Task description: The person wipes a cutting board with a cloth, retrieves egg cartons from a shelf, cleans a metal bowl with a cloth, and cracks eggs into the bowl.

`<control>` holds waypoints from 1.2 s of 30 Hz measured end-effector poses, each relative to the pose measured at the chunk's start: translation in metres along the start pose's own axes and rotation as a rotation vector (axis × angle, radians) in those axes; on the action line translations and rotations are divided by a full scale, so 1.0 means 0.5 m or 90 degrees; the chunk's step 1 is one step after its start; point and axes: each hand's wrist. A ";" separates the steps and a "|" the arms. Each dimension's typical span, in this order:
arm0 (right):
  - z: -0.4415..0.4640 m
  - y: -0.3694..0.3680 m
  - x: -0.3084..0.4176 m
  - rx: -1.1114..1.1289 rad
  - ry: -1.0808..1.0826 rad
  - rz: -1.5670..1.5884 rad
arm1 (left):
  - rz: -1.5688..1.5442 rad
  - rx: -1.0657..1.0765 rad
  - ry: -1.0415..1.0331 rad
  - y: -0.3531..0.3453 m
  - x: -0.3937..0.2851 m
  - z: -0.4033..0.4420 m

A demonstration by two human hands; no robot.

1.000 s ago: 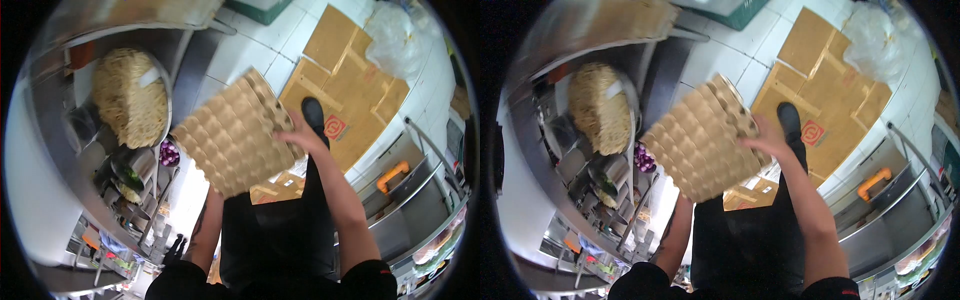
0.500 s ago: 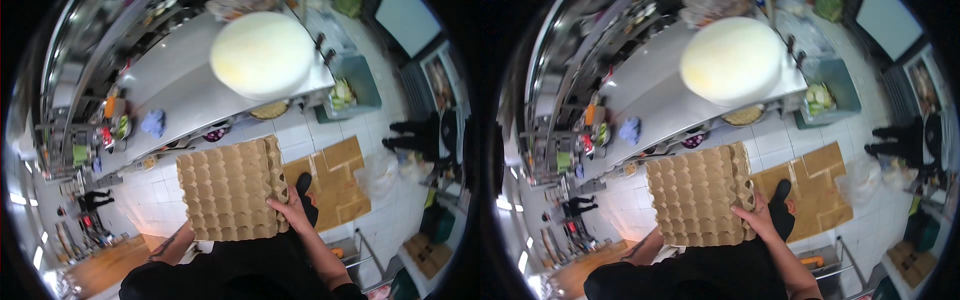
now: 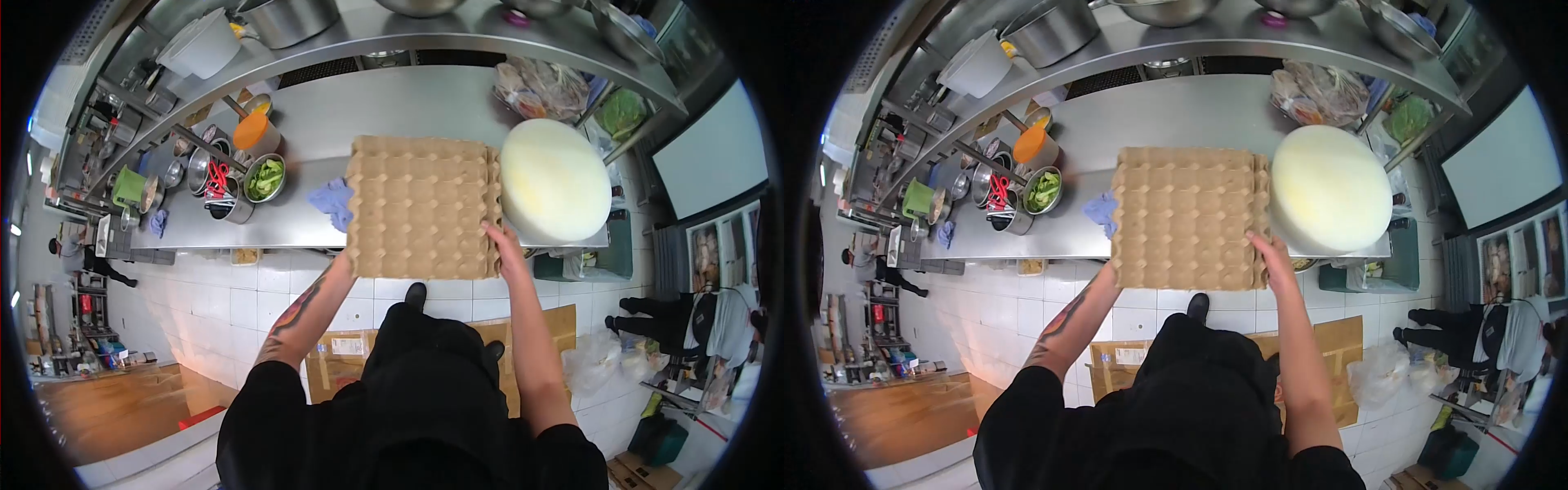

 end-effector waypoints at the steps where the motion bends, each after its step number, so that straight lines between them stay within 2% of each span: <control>1: 0.029 -0.002 0.001 0.002 0.019 0.013 | -0.002 0.003 -0.003 0.031 -0.011 0.025; 4: 0.097 0.013 -0.007 -0.030 -0.043 -0.017 | -0.004 0.012 -0.004 0.088 -0.035 0.084; 6: 0.117 0.019 -0.009 -0.047 -0.041 -0.013 | -0.008 0.027 0.016 0.091 -0.045 0.110; 9: 0.117 0.036 0.015 -0.085 -0.031 -0.129 | -0.019 0.037 0.033 0.097 -0.046 0.135; 11: 0.096 0.038 0.041 -0.149 0.046 -0.397 | -0.013 -0.012 0.048 0.151 -0.042 0.153; 12: 0.077 0.025 0.044 -0.135 0.044 -0.408 | -0.003 -0.068 0.065 0.175 -0.042 0.151; 13: 0.049 0.009 0.040 -0.186 0.153 -0.506 | -0.015 -0.077 0.051 0.179 -0.047 0.127; 14: 0.030 -0.010 0.039 -0.237 0.268 -0.596 | 0.079 -0.185 0.022 0.171 -0.058 0.093; 15: 0.010 -0.038 0.041 -0.222 0.264 -0.598 | 0.173 -0.294 0.000 0.163 -0.069 0.060; 16: -0.014 -0.070 0.042 -0.218 0.345 -0.737 | 0.165 -0.306 -0.003 0.156 -0.081 0.028; 17: -0.022 -0.089 0.041 -0.212 0.431 -0.873 | 0.540 -0.416 -0.181 0.149 -0.095 -0.001; 18: -0.017 -0.095 0.034 -0.200 0.429 -0.873 | 0.922 -0.504 -0.359 0.150 -0.101 -0.020; 19: -0.013 -0.096 0.027 -0.221 0.419 -0.879 | 1.048 -0.537 -0.471 0.148 -0.102 -0.029; 20: -0.006 -0.096 0.025 -0.241 0.413 -0.883 | 1.047 -0.550 -0.468 0.140 -0.109 -0.030; 22: 0.003 -0.092 0.033 -0.210 0.392 -0.873 | 1.237 -0.618 -0.573 0.084 -0.148 -0.042; 24: 0.011 -0.090 0.038 -0.175 0.374 -0.856 | 1.260 -0.640 -0.513 0.167 -0.144 -0.037; 26: 0.012 -0.077 0.040 -0.172 0.394 -0.814 | 1.200 -0.583 -0.330 0.237 -0.157 -0.054; 27: 0.015 -0.074 0.036 -0.179 0.486 -0.815 | 1.127 -0.592 -0.359 0.268 -0.168 -0.081; 28: 0.018 -0.078 0.041 -0.168 0.488 -0.811 | 1.090 -0.638 -0.410 0.287 -0.189 -0.116; 30: 0.009 -0.091 0.052 -0.188 0.386 -0.668 | 1.007 -0.782 -0.445 0.346 -0.233 -0.216; 31: 0.017 -0.083 0.046 -0.179 0.421 -0.641 | 1.020 -0.862 -0.485 0.399 -0.256 -0.265; 33: 0.022 -0.077 0.044 -0.178 0.422 -0.595 | 0.952 -0.999 -0.408 0.449 -0.304 -0.353; 34: 0.020 -0.086 0.040 -0.176 0.420 -0.548 | 1.036 -1.042 -0.404 0.465 -0.324 -0.376; 36: 0.006 -0.119 0.053 -0.189 0.417 -0.550 | 1.260 -1.146 -0.491 0.455 -0.336 -0.377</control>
Point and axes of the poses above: each hand's wrist, its own z-axis towards the middle knuckle, its own y-axis out of the back of the hand, x = y × z, and after that the axes turned 7 degrees about y, right-handed
